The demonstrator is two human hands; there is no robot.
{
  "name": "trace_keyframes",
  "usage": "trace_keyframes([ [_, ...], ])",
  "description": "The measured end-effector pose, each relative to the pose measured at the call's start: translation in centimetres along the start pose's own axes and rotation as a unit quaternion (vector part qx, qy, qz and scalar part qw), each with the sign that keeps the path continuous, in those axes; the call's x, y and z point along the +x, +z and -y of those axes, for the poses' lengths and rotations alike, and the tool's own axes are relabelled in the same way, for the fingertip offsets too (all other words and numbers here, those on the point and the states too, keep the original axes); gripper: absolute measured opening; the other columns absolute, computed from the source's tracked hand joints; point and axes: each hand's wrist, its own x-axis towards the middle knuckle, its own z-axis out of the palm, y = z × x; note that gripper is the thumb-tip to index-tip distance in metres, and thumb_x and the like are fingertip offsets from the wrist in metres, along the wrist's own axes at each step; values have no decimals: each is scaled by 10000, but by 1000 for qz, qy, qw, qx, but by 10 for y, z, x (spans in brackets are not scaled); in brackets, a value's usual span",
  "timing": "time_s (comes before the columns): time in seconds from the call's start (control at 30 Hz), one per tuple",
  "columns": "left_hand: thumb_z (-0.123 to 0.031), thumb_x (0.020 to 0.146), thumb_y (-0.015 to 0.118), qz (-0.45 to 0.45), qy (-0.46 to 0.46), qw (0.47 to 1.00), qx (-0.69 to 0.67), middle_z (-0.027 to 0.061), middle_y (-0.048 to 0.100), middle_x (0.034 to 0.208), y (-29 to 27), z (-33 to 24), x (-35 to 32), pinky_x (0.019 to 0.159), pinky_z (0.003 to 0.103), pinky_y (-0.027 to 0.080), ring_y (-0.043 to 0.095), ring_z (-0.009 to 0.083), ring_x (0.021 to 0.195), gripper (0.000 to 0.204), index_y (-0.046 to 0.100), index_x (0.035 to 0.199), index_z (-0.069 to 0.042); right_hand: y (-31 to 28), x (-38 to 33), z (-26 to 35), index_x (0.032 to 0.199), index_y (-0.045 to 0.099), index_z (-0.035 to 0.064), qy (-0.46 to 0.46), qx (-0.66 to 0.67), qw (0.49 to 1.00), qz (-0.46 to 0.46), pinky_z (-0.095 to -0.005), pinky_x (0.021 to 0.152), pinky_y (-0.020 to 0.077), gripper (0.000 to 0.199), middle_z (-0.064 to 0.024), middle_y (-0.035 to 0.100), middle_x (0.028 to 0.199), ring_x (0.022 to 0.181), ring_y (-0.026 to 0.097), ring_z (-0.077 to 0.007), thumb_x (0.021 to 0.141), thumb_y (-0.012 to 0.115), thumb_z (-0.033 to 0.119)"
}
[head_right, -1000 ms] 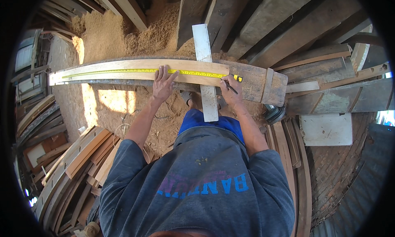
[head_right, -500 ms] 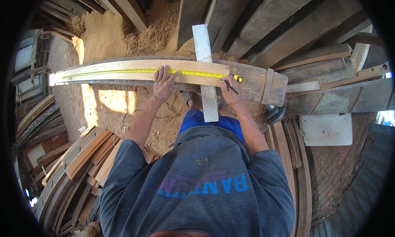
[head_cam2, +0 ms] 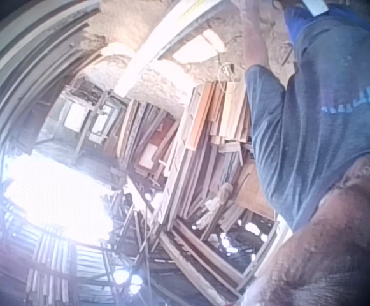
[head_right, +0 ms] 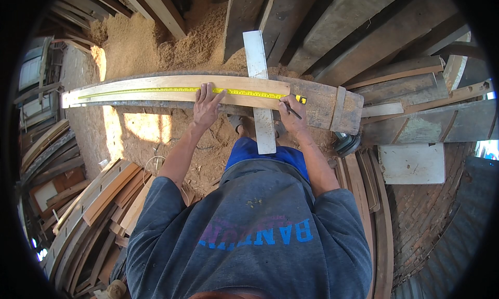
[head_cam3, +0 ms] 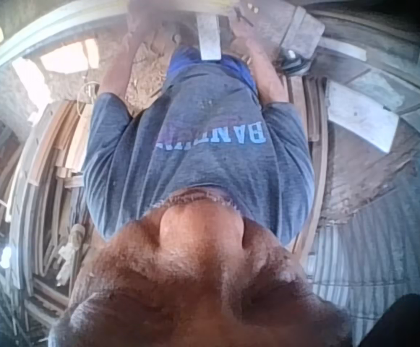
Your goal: The person measures wooden boards using a tape measure, aligns a square ruler on them, and marks lines using a pencil.
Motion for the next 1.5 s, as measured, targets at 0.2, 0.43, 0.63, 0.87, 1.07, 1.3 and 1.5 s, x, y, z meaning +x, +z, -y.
trace_keyframes([
  [0.2, -143, 879, 615, -3, 2, 1000, 2, 295, 413, 1463, -1, -1, 1, 1117, 590, 324, 391, 503, 1359, 528, 574, 1383, -297, 1, 0, -4, 943, 628, 35, -2, 12, 1000, -5, -381, 680, 534, 132, -165, 684, 816, 748, 691, -292, 871, 662, 140],
  [0.43, -137, 875, 616, -1, -1, 1000, 0, 294, 416, 1462, -2, -2, 0, 1121, 585, 318, 398, 498, 1355, 538, 572, 1385, -299, 0, -2, 1, 958, 639, 23, 4, 20, 1000, 5, -383, 691, 538, 155, -166, 690, 824, 760, 693, -296, 881, 664, 155],
  [0.63, -132, 877, 609, -3, 0, 1000, 4, 291, 417, 1462, 0, -1, 0, 1124, 581, 314, 399, 496, 1355, 536, 573, 1386, -299, 1, -2, 4, 959, 640, 15, -10, 16, 1000, 6, -384, 728, 540, 163, -169, 695, 848, 808, 698, -296, 883, 661, 157],
  [0.87, -129, 881, 597, -3, 4, 1000, 6, 285, 413, 1463, -2, -1, 1, 1123, 580, 312, 394, 498, 1355, 532, 574, 1386, -296, 4, -2, 4, 941, 636, 25, 9, 17, 1000, -3, -395, 725, 537, 149, -168, 690, 837, 806, 697, -306, 877, 657, 158],
  [1.07, -118, 860, 620, -7, 6, 1000, 0, 281, 404, 1467, -2, -1, 1, 1117, 584, 315, 394, 497, 1352, 555, 573, 1384, -292, 6, 0, 0, 906, 632, 37, -27, 7, 999, -20, -384, 642, 520, 118, -158, 663, 774, 688, 665, -284, 868, 658, 146],
  [1.3, -115, 830, 656, -10, 7, 1000, -3, 281, 405, 1460, -2, -1, 1, 1112, 588, 319, 399, 497, 1342, 586, 572, 1384, -285, 2, -1, 6, 926, 643, 43, -1, -8, 1000, -5, -363, 662, 515, 149, -151, 651, 774, 697, 646, -246, 895, 631, 188],
  [1.5, -112, 833, 653, -6, 4, 1000, -4, 288, 412, 1456, -3, -3, 1, 1114, 588, 317, 393, 498, 1348, 581, 572, 1384, -282, -5, 7, -8, 1010, 657, 40, 21, 63, 998, -12, -367, 734, 531, 197, -145, 708, 848, 780, 688, -263, 915, 616, 208],
])
